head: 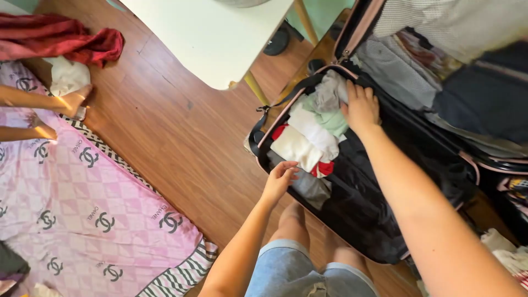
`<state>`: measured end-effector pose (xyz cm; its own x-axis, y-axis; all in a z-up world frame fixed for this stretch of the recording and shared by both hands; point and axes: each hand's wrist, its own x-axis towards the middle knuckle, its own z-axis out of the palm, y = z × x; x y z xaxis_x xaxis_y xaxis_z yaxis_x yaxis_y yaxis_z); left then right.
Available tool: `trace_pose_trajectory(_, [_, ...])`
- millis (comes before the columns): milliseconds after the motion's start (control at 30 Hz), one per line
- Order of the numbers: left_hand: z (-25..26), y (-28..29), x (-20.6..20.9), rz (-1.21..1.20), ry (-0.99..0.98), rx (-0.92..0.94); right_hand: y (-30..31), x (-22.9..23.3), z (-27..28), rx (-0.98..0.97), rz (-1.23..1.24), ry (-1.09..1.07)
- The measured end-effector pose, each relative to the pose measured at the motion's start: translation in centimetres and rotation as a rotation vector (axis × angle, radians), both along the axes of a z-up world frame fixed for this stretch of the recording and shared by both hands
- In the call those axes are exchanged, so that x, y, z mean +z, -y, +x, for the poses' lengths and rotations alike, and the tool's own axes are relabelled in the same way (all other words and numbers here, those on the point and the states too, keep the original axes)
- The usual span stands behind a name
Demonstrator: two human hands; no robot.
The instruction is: The recorder folds various pieces of clothing and neatly packs them into a suitcase.
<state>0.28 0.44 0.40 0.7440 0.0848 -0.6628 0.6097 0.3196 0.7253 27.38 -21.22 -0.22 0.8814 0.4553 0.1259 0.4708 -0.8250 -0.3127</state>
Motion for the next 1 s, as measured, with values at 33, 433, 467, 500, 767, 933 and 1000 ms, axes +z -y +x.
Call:
trace_pose_trajectory(33, [0.3,-0.6,0.0,-0.002,-0.001,-0.002,-0.2,-0.4,0.4,-0.002,-0.002,-0.001])
trace_pose_trajectory(433, [10.0,0.0,8.4,0.054,0.235,-0.076,4.2,5.5,-5.7,-0.25,1.019,-0.796])
trace_pose_trajectory(467, [11.0,0.8,9.7,-0.094,0.26,-0.076,3.8,8.0,-7.2,-0.276,1.275,-1.037])
trace_pose_trajectory(500, [11.8,1.8,11.0,-0.244,0.281,-0.076,3.4,10.5,-8.8,-0.299,1.532,-1.277])
trace_pose_trajectory(767, [11.5,12.0,16.5,0.284,0.452,-0.299,9.7,8.2,-17.4,-0.391,1.933,-1.066])
trace_pose_trajectory(933, [9.6,16.5,16.1,0.674,0.644,-0.276,12.8,13.4,-20.2,-0.549,1.88,-0.802])
trace_pose_trajectory(1000, [9.1,18.3,14.6,0.332,0.601,-0.206,13.6,18.1,-20.3,-0.518,2.237,-0.924])
